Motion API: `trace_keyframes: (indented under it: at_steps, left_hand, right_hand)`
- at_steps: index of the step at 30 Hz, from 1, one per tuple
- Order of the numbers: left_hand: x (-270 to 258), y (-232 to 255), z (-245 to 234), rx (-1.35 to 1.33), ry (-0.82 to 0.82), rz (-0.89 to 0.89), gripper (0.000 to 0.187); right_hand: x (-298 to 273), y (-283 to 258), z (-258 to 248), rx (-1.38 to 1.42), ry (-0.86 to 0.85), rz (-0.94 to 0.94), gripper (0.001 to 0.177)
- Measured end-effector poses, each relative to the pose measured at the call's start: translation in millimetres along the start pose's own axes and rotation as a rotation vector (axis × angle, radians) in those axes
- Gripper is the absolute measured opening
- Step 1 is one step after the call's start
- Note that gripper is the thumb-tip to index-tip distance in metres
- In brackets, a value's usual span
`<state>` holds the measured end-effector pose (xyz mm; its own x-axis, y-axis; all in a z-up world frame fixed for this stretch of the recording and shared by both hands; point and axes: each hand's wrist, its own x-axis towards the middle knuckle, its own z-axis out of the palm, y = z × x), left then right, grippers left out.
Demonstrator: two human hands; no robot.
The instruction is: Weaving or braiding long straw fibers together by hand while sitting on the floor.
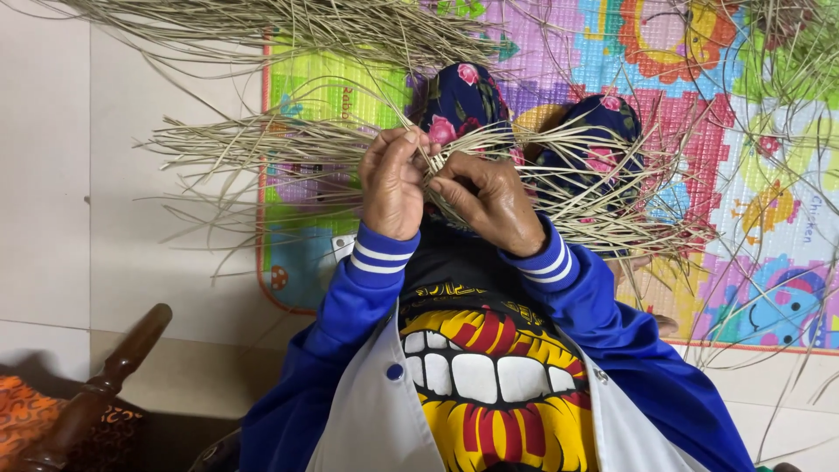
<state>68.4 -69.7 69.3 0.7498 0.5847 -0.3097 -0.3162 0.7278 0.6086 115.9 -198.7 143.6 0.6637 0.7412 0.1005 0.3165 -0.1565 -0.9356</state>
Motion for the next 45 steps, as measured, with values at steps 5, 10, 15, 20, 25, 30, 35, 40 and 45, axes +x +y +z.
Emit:
trace_keyframes:
  at_steps: [5, 10, 15, 20, 25, 30, 35, 40, 45]
  left_hand:
    - [7.5, 7.0, -1.6, -0.011, 0.009, 0.023, 0.003]
    - [22.8, 3.9, -15.2, -0.049, 0.028, 0.045, 0.003]
    - [38.2, -0.5, -23.6, -0.038, 0.057, 0.088, 0.003]
    - [67.3, -2.1, -45.9, -0.011, 0.081, 0.157, 0.004]
    - [93.7, 18.0, -72.0, 0.022, 0.108, 0.249, 0.005]
    - [107.6, 32.3, -78.2, -0.083, 0.051, 0.29, 0.005]
    - [116.1, 56.7, -83.3, -0.07, 0.117, 0.309, 0.006]
    - [143.2, 79.0, -111.1, -0.165, 0.165, 0.26, 0.013]
    - [159.5, 105.4, -129.9, -0.181, 0.188, 0.334, 0.009]
  right_hand:
    - [-8.3, 1.5, 3.3, 0.037, -0.019, 0.014, 0.017]
    - [-20.7, 5.1, 3.3, 0.034, -0.044, 0.024, 0.016]
    - [-37.7, 12.6, -0.1, 0.044, -0.082, 0.034, 0.013]
    - [-51.6, 3.7, -5.0, 0.067, -0.119, 0.06, 0.013]
    - [-71.9, -2.1, -15.5, 0.09, -0.168, 0.085, 0.012]
    - [-82.9, -2.4, -29.1, 0.027, -0.248, 0.178, 0.005]
    - [-89.3, 10.3, -51.0, 0.032, -0.305, 0.202, 0.006]
    - [-104.6, 25.0, -73.2, 0.028, -0.355, 0.256, 0.006]
    - [-125.0, 43.6, -95.6, 0.052, -0.325, 0.365, 0.009]
